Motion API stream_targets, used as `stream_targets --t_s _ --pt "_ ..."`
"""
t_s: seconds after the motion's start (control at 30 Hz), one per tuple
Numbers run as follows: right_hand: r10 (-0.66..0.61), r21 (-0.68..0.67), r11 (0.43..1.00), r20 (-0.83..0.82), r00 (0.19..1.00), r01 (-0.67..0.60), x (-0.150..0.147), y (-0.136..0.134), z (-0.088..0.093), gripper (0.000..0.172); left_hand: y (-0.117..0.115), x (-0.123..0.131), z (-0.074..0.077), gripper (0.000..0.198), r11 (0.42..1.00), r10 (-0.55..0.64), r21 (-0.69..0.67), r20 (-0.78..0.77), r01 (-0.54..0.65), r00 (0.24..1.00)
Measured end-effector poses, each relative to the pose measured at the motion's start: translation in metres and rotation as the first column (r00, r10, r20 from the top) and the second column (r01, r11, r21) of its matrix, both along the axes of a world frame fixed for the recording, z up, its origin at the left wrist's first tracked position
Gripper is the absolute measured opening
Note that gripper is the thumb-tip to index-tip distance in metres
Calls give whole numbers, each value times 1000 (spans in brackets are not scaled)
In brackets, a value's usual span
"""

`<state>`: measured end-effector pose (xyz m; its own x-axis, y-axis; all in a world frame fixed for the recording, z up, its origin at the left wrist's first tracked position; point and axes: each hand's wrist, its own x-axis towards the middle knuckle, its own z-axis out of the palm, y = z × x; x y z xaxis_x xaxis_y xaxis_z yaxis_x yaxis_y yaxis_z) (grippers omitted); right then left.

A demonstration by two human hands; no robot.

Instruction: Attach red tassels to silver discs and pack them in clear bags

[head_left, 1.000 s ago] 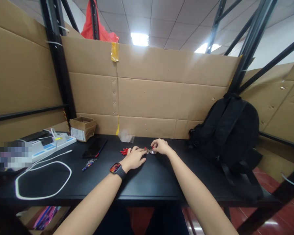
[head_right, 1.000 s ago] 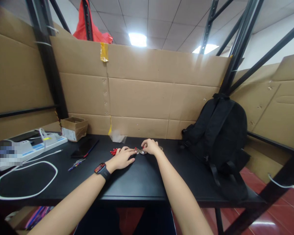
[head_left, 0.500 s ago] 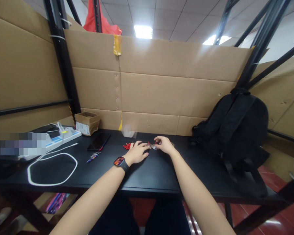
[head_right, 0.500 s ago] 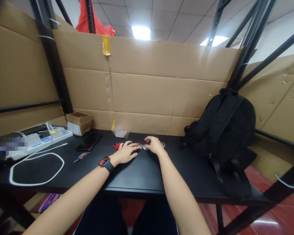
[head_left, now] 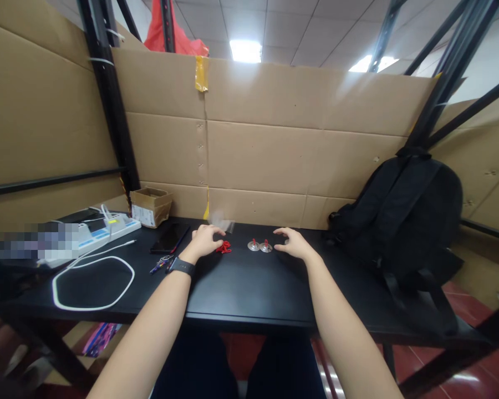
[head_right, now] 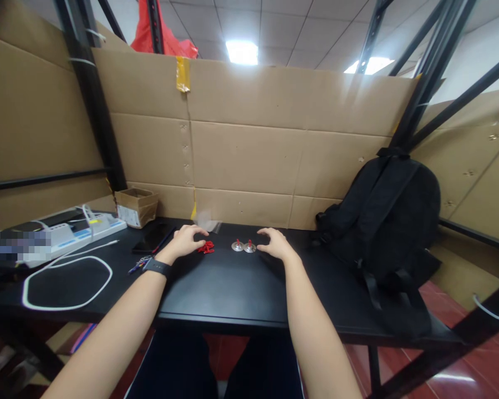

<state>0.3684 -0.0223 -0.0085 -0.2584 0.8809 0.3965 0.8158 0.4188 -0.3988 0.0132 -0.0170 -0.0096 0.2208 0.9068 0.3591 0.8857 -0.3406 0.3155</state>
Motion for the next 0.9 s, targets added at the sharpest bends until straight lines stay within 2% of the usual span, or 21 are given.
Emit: stream_targets --t_s 0.1,0.2,0.37,0.5,0.6,0.77,0.9 --pt "180 -17 984 -24 983 -180 -24 2 -6 47 -1 6 -1 26 1000 -4 29 26 4 1000" --pt "251 -98 965 74 965 -244 -43 2 -11 43 -2 17 -3 24 997 -38 63 26 36 999" --pt "239 -185 960 164 957 -209 -49 -2 -14 45 -4 21 -2 23 996 -65 65 32 63 997" --pt "191 -238 960 174 966 -146 -48 -3 -11 39 -6 18 0 22 997 -56 56 33 54 998" --pt "196 -250 957 173 965 -149 -48 -3 -9 35 -6 17 1 23 998 -49 42 31 48 998" --pt "225 -251 953 206 952 -171 -46 -4 -9 43 -5 17 -2 23 999 -31 25 17 31 999" --pt "177 -268 959 297 938 -96 -50 0 -12 48 -4 17 -4 23 999 -37 24 -3 37 999"
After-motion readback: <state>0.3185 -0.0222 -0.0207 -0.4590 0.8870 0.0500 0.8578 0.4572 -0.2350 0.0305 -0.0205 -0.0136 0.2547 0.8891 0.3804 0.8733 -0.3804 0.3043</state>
